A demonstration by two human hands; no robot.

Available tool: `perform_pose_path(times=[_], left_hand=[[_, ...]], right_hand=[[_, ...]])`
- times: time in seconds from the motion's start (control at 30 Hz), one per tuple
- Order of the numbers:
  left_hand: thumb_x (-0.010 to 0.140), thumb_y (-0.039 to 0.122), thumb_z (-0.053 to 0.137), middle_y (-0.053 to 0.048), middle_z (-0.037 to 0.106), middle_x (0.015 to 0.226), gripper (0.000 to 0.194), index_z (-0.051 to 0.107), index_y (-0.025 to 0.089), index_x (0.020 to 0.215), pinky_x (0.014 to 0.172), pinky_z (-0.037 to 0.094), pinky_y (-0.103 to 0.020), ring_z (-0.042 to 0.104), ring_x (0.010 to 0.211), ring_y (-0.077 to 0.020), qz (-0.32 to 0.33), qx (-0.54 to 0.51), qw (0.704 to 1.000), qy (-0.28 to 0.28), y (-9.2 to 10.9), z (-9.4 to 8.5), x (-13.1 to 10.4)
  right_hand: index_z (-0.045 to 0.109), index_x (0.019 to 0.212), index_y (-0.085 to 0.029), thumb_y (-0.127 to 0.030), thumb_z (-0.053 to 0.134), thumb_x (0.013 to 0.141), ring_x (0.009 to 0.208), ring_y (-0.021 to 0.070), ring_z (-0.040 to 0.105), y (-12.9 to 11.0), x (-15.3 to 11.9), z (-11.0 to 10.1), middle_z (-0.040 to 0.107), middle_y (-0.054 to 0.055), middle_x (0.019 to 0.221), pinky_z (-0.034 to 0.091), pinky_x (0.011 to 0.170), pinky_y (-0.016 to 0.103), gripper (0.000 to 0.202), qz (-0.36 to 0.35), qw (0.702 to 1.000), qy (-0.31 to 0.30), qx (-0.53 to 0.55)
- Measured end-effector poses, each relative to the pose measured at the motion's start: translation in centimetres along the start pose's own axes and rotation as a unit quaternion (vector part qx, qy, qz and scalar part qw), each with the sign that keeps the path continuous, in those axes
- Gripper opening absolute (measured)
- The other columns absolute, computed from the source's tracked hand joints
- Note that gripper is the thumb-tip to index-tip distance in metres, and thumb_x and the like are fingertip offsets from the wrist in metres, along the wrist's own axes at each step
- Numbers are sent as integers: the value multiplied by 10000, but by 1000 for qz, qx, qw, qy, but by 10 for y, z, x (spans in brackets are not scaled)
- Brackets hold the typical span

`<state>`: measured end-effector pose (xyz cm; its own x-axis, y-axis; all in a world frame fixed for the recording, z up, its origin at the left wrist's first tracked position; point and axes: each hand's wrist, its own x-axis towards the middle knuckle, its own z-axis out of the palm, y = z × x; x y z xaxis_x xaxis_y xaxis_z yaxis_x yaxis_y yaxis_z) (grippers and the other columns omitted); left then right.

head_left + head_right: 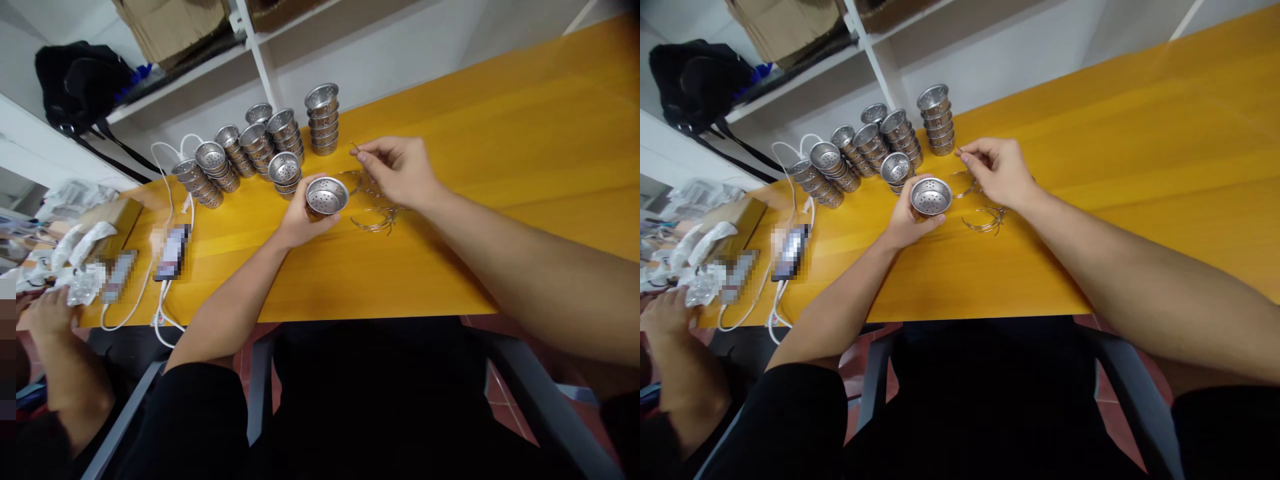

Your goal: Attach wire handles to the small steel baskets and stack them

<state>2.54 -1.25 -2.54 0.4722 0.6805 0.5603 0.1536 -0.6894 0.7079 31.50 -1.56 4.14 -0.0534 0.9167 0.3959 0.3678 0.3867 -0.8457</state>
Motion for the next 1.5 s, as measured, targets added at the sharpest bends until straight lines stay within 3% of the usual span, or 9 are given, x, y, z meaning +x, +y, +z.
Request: perform_pose_path(times=[0.13, 0.37, 0.5, 0.77, 0.87, 1.1, 1.27, 1.37, 1.5], left_hand=[[959, 1038, 882, -163, 710, 1661, 1098, 436, 366, 1703, 1240, 787, -626, 852, 1445, -356, -25, -17, 999, 20, -12, 0, 1], [851, 1022, 1037, -146, 786, 1562, 1137, 576, 315, 1614, 1314, 738, -640, 851, 1429, -373, -46, 9, 999, 12, 0, -6, 4], [827, 1047, 1045, -140, 795, 1554, 1165, 591, 311, 1608, 1323, 722, -641, 849, 1436, -382, -48, 32, 998, 24, -6, -8, 4], [957, 1020, 958, -181, 715, 1750, 1169, 465, 339, 1770, 1393, 715, -631, 819, 1601, -394, -63, 25, 997, 40, -22, 0, 2], [981, 985, 957, -173, 748, 1696, 1080, 541, 316, 1719, 1363, 737, -611, 845, 1547, -371, -42, 1, 998, 48, -17, 1, 3], [828, 826, 1179, -133, 839, 1495, 1054, 710, 263, 1585, 1294, 753, -591, 875, 1375, -349, -11, 56, 997, 49, -5, -8, 5], [856, 854, 1156, -137, 813, 1536, 1111, 640, 296, 1666, 1310, 741, -616, 862, 1408, -364, -10, 37, 998, 43, -26, -5, 2], [978, 922, 1020, -144, 757, 1645, 1114, 529, 334, 1786, 1347, 715, -596, 839, 1508, -355, -8, 8, 1000, 29, -37, -1, 3], [995, 937, 989, -168, 711, 1737, 1090, 556, 320, 1782, 1408, 678, -585, 799, 1606, -366, -4, 9, 999, 38, -28, 0, 4]], right_hand=[[930, 1340, -330, -906, 847, 1120, 1114, 426, 883, 0, -2, 3, 911, 128, 1185, 795, 1067, 686, 622, -9, 1000, -11, 1], [936, 1255, -375, -1030, 823, 1067, 1047, 421, 840, -3, -9, 6, 894, 122, 1152, 787, 1105, 723, 691, -22, 999, -40, -2], [934, 1244, -359, -1042, 788, 1075, 956, 395, 801, -8, -12, 3, 845, 107, 1049, 775, 1052, 692, 719, -40, 998, -51, -9], [880, 1231, -347, -855, 834, 1141, 975, 372, 784, -9, -14, 4, 794, 87, 1048, 757, 1030, 607, 518, -31, 998, -39, -40], [850, 1182, -353, -866, 830, 1148, 870, 334, 710, -3, -12, 6, 755, 71, 996, 719, 923, 575, 514, -55, 998, -38, -20], [826, 1142, -328, -906, 895, 1132, 671, 248, 526, 13, -3, 7, 593, 17, 808, 505, 657, 469, 582, -121, 990, -58, 42], [825, 1151, -336, -940, 836, 1179, 649, 234, 503, 14, -3, 5, 567, -1, 754, 518, 665, 475, 605, -123, 991, -50, 34], [824, 1148, -332, -923, 846, 1183, 651, 233, 504, 14, -3, 6, 572, -2, 746, 507, 670, 477, 593, -126, 991, -42, 29], [820, 1161, -335, -885, 898, 1174, 680, 246, 516, 11, -3, 4, 569, -2, 753, 514, 687, 483, 556, -117, 992, -34, 37]])
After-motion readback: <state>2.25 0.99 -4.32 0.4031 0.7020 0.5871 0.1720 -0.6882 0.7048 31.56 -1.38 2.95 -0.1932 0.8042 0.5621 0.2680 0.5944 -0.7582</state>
